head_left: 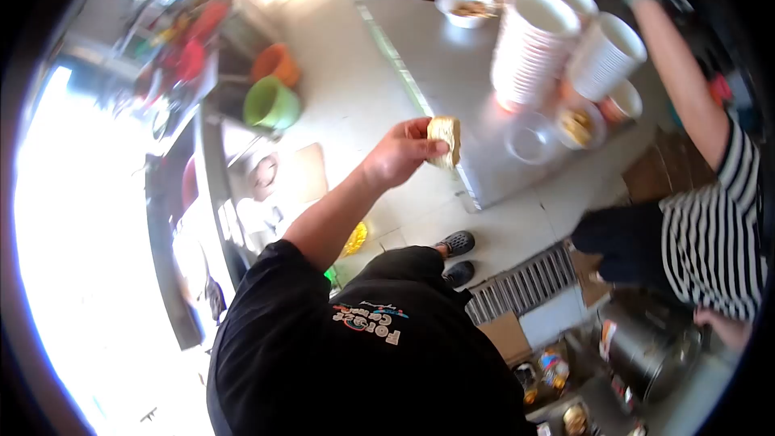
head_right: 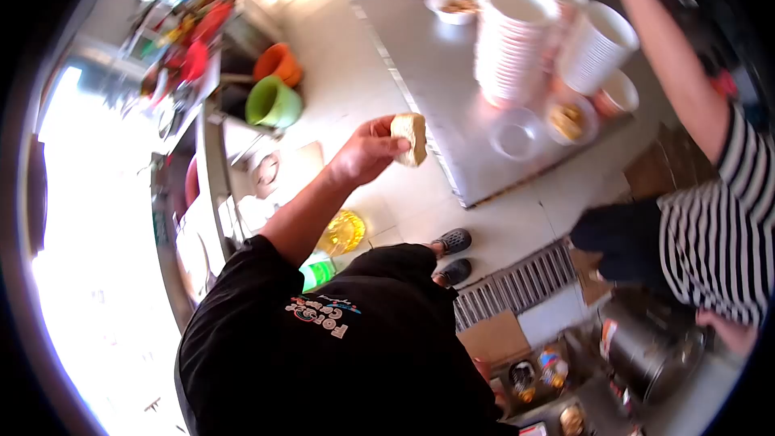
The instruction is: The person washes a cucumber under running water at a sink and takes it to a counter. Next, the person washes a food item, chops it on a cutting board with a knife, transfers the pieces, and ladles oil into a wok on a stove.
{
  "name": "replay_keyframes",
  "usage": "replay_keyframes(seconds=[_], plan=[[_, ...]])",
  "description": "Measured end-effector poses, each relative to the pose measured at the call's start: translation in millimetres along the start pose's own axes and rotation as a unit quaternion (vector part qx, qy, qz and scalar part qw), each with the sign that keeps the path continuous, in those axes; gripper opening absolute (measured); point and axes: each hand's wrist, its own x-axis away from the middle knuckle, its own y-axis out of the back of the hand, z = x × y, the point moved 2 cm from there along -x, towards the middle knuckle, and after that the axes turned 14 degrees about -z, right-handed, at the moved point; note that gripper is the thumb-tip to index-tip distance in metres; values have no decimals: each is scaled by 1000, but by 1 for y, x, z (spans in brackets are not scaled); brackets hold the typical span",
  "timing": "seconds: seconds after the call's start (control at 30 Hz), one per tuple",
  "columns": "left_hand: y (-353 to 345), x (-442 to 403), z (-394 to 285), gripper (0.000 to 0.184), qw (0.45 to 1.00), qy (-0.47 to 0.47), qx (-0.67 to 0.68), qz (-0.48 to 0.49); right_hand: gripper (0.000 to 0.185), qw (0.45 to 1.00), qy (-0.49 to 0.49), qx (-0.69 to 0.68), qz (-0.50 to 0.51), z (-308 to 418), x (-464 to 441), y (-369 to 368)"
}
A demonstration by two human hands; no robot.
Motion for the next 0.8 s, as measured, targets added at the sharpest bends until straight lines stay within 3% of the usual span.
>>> replay_keyframes(seconds=[0.17, 0.23, 0.37, 0.4, 0.43, 0.47, 0.53, 0.6, 0.67, 0.73, 0.77, 0.8], plan=[[52, 109, -16, 66, 983, -35, 183, -4, 6, 995, 61, 71, 45, 103, -40, -36], [67, 132, -13, 64, 972, -71, 223, -8, 5, 987, 91, 113, 71, 145, -46, -60], [116, 180, -11, 52, 965, -128, 203, -107, 6, 963, 129, 217, 91, 222, -28, -145], [141, 195, -10, 52, 957, -151, 193, -156, 9, 938, 59, 175, 295, 178, -176, -150], [167, 206, -13, 53, 951, -168, 176, -192, 10, 924, 149, 265, 231, 212, -143, -174], [195, 214, -8, 54, 946, -190, 174, -197, 10, 899, 182, 322, 233, 232, -119, -207], [231, 239, 4, 60, 930, -204, 193, -236, 10, 829, 238, 427, 272, 264, -80, -264], [262, 253, 7, 66, 911, -206, 222, -281, 10, 723, 301, 524, 335, 292, -35, -321], [285, 254, -6, 68, 880, -235, 251, -328, 10, 620, 354, 576, 398, 317, 28, -388], [312, 262, -2, 66, 844, -282, 252, -381, 11, 555, 389, 588, 441, 339, 86, -466], [329, 272, -4, 61, 821, -292, 257, -417, 11, 528, 396, 600, 453, 344, 91, -515], [343, 279, -7, 59, 795, -310, 261, -452, 11, 546, 417, 571, 449, 353, 91, -582]])
